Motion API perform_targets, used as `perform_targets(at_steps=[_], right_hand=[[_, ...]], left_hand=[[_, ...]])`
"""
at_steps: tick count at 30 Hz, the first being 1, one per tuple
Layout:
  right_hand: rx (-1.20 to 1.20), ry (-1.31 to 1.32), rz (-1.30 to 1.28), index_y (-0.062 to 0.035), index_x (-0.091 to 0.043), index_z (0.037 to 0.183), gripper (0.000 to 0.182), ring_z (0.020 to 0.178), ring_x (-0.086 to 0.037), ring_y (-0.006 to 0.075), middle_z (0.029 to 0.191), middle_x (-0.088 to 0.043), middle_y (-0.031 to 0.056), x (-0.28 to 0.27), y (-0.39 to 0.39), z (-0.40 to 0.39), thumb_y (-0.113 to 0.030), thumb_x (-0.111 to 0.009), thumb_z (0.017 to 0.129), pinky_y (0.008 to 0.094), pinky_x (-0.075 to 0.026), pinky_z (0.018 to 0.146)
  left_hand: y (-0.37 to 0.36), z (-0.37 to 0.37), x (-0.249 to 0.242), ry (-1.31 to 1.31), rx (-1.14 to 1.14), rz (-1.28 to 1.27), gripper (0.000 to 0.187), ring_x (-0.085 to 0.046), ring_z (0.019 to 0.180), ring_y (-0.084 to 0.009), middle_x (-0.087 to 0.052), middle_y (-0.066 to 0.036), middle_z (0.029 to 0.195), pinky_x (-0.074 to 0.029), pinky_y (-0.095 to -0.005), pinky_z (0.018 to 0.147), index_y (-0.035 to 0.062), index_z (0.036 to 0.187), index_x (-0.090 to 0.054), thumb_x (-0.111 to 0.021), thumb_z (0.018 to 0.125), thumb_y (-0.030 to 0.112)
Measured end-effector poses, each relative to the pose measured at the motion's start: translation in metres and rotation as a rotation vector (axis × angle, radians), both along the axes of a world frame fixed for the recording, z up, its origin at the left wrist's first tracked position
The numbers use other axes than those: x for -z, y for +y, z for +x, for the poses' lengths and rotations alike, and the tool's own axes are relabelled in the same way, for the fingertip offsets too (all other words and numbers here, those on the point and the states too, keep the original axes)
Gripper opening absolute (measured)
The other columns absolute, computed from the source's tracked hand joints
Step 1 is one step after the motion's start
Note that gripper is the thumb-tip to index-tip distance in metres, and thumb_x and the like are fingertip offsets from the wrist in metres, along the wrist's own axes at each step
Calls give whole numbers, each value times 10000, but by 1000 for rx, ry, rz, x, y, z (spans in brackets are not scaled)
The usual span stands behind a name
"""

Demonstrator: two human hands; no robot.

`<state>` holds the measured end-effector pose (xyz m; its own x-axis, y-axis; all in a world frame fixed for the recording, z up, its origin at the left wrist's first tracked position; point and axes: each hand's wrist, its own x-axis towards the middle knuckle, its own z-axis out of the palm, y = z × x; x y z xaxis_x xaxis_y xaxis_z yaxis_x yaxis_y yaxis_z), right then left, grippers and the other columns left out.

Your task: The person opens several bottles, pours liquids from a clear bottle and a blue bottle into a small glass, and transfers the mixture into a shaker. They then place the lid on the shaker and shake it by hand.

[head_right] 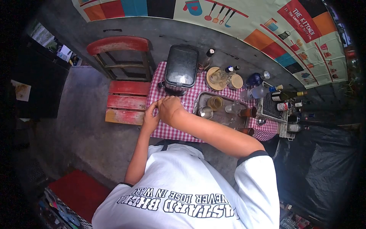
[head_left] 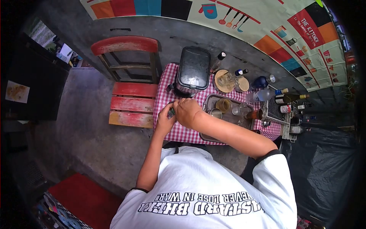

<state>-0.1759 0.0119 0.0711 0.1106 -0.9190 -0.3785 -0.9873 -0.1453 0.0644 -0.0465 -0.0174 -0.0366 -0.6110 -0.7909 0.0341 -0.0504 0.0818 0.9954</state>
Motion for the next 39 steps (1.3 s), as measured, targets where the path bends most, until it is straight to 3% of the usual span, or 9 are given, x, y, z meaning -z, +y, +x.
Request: perform_targets(at_steps=[14,24,28,30,32,34,35,36,39], right_hand=[[191,-58,22,84,-482,1267,473,898,-673,315,1016,-658,226,13,-2,10,-221,-513,907,385,-547,735],[238,-41,-10,71,-439,1348,564,876,-663,297,1046,-637,228,-4,7,16,-237,-522,883,382,-538,715],[128,-163,-36,41,-449,1366,561,924,-662,340,1084,-629,258,3,3,-9,-228,-519,878,425,-535,757],[96,-424,213,-5,-483,1358,517,967,-659,351,1127,-637,236,-9,-9,-30,-233,-512,894,468,-518,824],[121,-499,310,-33,-472,1389,527,1057,-635,352,1145,-643,224,1,-16,-51,-309,-511,942,449,-486,920],[211,-961,256,-34,-445,1422,585,1175,-577,345,1246,-594,232,22,-12,-69,-407,-498,975,408,-454,984],[296,-1035,312,-18,-404,1447,774,1284,-495,360,1393,-467,294,22,-7,-76,-571,-517,918,400,-391,1057],[284,-1029,318,-18,-404,1447,774,1284,-495,360,1393,-467,294,28,-4,-78,-571,-517,918,400,-391,1057],[489,-1156,336,-44,-100,1551,981,1371,-386,321,1561,-259,208,59,5,-79,-631,-537,897,388,-361,1086]], left_hand=[[-2,3,3,-90,14,37,406,-597,1057,-158,-672,-81,1113,-452,-306,935,-1,1192,-602,-665,792,-23],[1,-1,-1,-97,-53,1,359,-617,1077,-185,-680,-127,1134,-467,-324,920,-3,1193,-595,-654,839,8],[-3,-3,0,-38,-37,-36,298,-619,885,-145,-667,-72,951,-481,-287,817,0,1122,-595,-661,831,4],[-4,-2,-3,-83,0,3,295,-608,883,-137,-660,-68,938,-477,-277,815,5,1103,-596,-690,824,20],[-6,0,-8,-67,30,25,309,-610,906,-134,-663,-72,965,-480,-278,825,8,1110,-599,-706,821,35],[-8,0,-10,-53,63,43,323,-612,930,-132,-666,-75,991,-483,-279,835,10,1116,-603,-721,819,50],[-8,-1,-9,-32,71,38,347,-616,965,-146,-668,-84,1032,-483,-291,860,12,1133,-605,-734,816,71],[-8,0,-8,-12,78,33,372,-620,1001,-159,-670,-93,1073,-484,-302,884,15,1150,-608,-746,813,91],[-7,0,-9,-31,91,6,427,-626,1065,-214,-664,-121,1136,-477,-332,935,13,1204,-601,-743,814,117]])
